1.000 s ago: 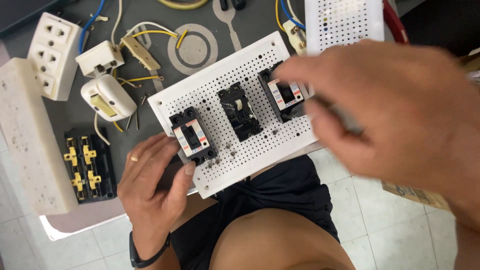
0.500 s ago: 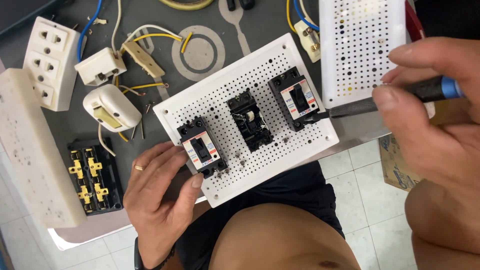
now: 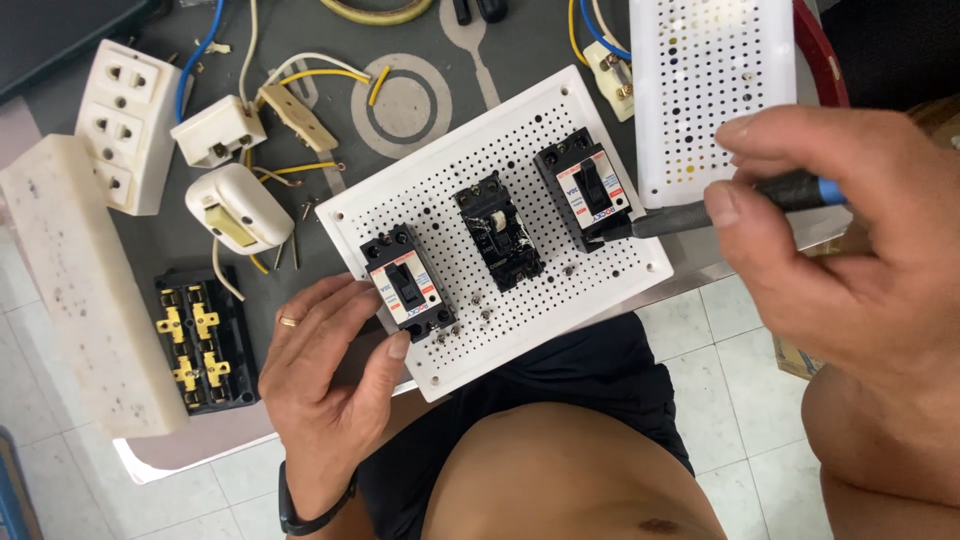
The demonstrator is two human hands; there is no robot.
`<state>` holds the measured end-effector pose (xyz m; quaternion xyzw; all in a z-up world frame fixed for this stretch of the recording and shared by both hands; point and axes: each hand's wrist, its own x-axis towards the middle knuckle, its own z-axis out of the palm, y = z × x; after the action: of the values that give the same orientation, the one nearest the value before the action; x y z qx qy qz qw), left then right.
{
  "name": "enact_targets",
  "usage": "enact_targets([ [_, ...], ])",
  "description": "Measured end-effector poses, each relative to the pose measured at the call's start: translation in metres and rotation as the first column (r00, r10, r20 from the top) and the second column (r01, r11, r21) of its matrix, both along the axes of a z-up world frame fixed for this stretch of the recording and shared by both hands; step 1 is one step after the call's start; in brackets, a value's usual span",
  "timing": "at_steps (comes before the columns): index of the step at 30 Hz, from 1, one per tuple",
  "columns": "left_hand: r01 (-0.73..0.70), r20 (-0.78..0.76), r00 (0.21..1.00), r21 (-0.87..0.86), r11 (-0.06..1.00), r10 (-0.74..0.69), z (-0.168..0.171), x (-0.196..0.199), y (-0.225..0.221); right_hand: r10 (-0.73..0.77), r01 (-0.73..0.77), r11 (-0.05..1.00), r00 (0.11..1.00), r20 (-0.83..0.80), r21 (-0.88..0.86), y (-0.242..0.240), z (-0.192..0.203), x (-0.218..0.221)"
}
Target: Installing and securing electrical wires into circuit breakers mounted on a board using a manual screwdriver.
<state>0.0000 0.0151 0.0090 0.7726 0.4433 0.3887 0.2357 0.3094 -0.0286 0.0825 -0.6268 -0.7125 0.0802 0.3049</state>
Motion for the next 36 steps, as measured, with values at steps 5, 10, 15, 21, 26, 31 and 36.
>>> enact_targets([
  [5,0.005,-0.004,1.000,0.005,1.000,-0.005,0.001,0.000,0.000,0.001,-0.002,1.000,1.000,0.028,0.013,0.002,0.005,-0.002],
  [10,0.009,-0.005,1.000,-0.014,1.000,-0.009,-0.001,-0.002,0.000,-0.027,0.027,1.000,1.000,-0.016,0.005,-0.003,0.001,-0.001],
  [15,0.005,-0.009,1.000,-0.012,1.000,-0.006,0.001,0.000,0.000,0.004,-0.004,1.000,0.999,0.036,0.005,0.000,0.004,0.000],
  [21,0.005,-0.010,1.000,-0.007,1.000,-0.005,0.001,0.000,0.000,0.078,-0.079,0.997,0.991,0.109,0.003,0.007,0.018,-0.010],
  [26,0.002,-0.011,1.000,0.000,1.000,-0.002,0.001,0.000,0.000,0.038,-0.037,0.999,0.990,0.134,-0.012,0.015,0.028,-0.017],
  [31,0.009,-0.004,1.000,-0.001,1.000,-0.009,0.000,0.000,0.000,0.295,-0.078,0.885,0.856,0.424,-0.459,0.033,0.036,-0.018],
  [36,0.002,-0.011,1.000,-0.010,1.000,-0.003,0.001,0.001,0.000,0.278,-0.107,0.919,0.858,0.432,-0.379,0.034,0.042,-0.020],
])
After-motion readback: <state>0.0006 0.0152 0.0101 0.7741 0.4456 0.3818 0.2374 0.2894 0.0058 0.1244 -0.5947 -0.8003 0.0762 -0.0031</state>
